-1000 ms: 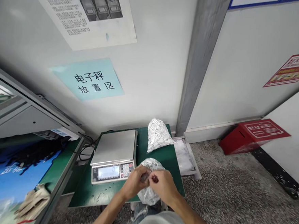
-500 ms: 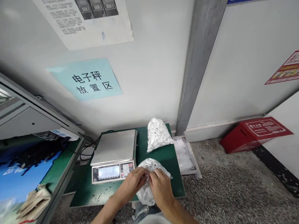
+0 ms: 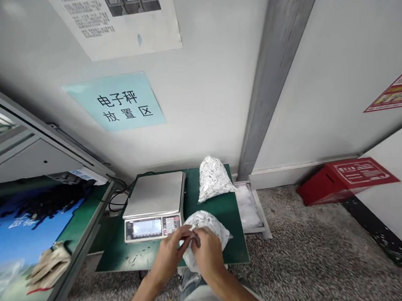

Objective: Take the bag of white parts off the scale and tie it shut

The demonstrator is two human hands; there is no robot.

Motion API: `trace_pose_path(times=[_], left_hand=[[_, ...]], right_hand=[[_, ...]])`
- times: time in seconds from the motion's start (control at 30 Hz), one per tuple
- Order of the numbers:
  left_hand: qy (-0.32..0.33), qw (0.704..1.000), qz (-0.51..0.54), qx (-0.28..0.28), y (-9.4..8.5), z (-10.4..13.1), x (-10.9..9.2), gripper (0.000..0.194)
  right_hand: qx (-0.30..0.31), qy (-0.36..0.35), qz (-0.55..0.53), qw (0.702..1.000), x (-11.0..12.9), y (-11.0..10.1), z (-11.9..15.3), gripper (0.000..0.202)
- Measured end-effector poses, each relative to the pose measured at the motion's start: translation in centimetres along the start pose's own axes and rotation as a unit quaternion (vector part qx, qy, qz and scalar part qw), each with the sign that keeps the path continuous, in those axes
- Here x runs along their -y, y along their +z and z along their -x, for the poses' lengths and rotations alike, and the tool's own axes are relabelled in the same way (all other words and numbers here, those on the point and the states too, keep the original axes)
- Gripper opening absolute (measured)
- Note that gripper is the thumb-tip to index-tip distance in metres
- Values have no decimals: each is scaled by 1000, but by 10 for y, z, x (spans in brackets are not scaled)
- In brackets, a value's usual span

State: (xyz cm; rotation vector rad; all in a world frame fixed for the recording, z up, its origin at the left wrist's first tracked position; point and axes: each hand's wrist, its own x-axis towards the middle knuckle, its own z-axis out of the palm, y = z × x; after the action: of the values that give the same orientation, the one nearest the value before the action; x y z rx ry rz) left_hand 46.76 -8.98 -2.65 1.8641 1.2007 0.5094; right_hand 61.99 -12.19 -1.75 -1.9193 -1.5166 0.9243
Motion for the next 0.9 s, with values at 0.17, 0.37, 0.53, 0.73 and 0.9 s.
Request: trace_pose_path(times=[0.17, 0.37, 0.53, 0.73, 0.9], left_hand=[[-8, 999, 20, -41, 7, 0, 3, 30], [-45, 995, 47, -82, 16, -3, 2, 12], [-79, 988, 67, -117, 19, -4, -2, 3], [-89, 986, 85, -113, 23, -6, -3, 5], [-78, 990, 112, -47, 15, -6, -1, 12]], right_hand=[[-1, -15, -30, 999, -5, 4, 3, 20], [6, -30, -76, 997, -6, -2, 3, 26], [35, -4, -137, 990, -4, -11, -3, 32], [107, 27, -201, 973, -8, -13, -16, 30], [111, 31, -211, 971, -9, -23, -17, 32]])
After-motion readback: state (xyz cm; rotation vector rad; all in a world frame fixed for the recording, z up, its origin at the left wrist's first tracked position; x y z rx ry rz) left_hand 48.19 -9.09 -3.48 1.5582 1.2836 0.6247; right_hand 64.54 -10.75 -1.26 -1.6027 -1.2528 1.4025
